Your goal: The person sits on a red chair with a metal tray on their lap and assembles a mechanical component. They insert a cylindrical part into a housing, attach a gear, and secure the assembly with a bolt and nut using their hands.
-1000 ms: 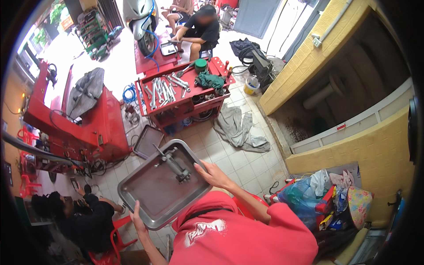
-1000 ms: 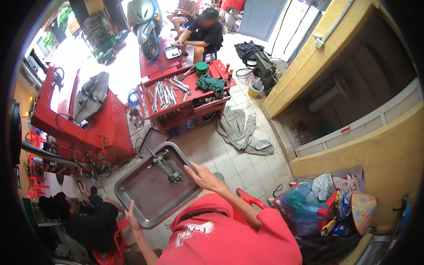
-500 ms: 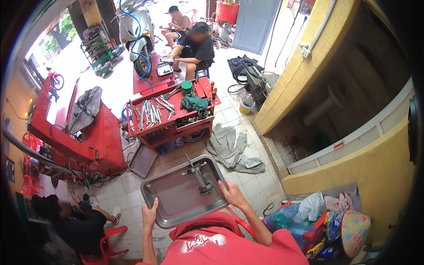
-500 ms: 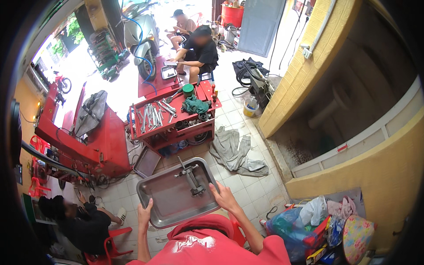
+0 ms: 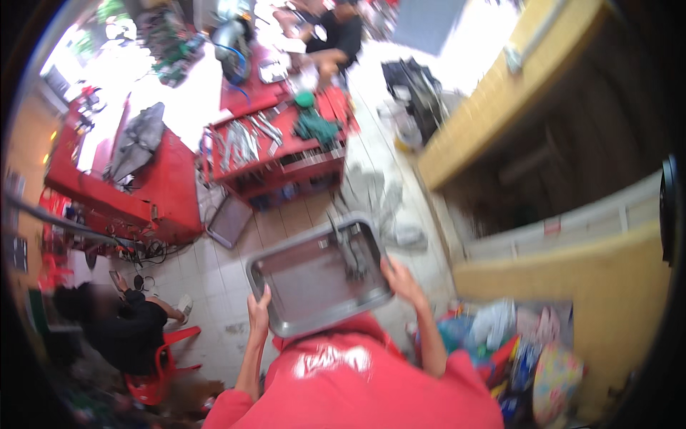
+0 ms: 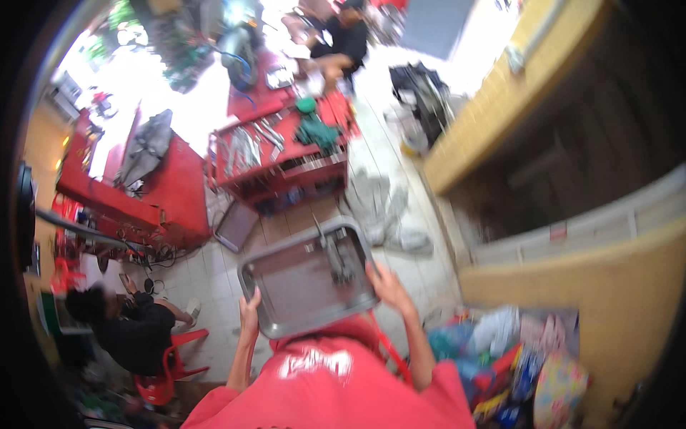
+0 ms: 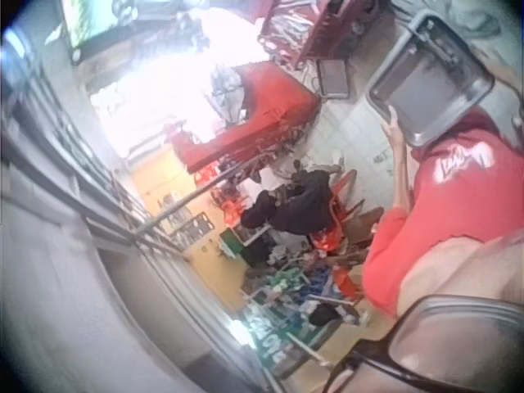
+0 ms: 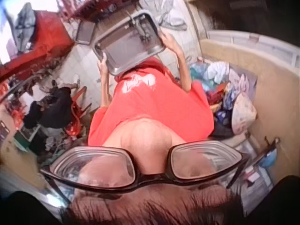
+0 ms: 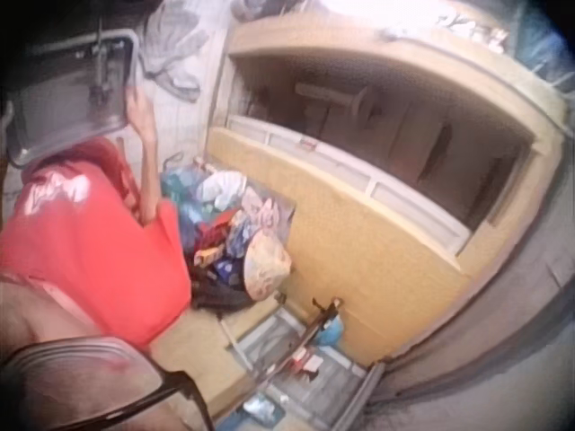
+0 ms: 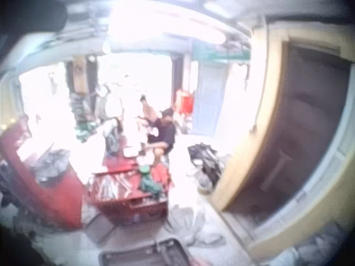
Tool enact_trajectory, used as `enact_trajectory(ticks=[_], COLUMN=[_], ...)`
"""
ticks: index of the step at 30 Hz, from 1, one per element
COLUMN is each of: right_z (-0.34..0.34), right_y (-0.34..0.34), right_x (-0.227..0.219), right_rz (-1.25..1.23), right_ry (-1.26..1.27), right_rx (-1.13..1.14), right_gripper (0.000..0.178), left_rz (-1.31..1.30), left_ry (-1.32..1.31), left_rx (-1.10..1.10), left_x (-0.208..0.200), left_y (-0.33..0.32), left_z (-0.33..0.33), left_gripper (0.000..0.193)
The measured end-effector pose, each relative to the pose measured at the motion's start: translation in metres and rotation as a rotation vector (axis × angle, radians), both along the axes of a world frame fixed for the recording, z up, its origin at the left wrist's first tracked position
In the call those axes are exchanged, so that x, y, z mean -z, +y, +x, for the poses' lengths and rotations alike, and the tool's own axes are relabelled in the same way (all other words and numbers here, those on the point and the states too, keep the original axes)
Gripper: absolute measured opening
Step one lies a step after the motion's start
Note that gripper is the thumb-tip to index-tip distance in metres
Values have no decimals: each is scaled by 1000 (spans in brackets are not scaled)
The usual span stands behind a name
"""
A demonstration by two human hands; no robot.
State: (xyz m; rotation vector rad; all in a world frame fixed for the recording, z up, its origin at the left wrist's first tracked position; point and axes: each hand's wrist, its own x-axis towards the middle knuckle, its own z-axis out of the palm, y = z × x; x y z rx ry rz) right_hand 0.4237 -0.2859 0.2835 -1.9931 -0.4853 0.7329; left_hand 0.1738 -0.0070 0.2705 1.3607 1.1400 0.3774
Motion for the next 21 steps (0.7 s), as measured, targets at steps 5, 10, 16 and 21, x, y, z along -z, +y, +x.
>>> enact_trajectory(ticks=[5,10,16,21], right_z=[-1,-24,-55,-49], right_y=[-12,-4,-2,-1], right_x=[7,16,47,46], right_rz=[31,10,110,60], right_ry=[-34,-139,-253,-185], right_rx=[38,145,261,203], right_gripper=[53,62,62,64], left_rz=[-108,-101,44,94], left_ry=[-120,-43,-17,69], left_rx=[-49,57,177,124], left_x=[35,43,47,45], left_y=[-1,11,32,35], left_z=[-13,-15,-14,-11], left_gripper=[45,46,38,37])
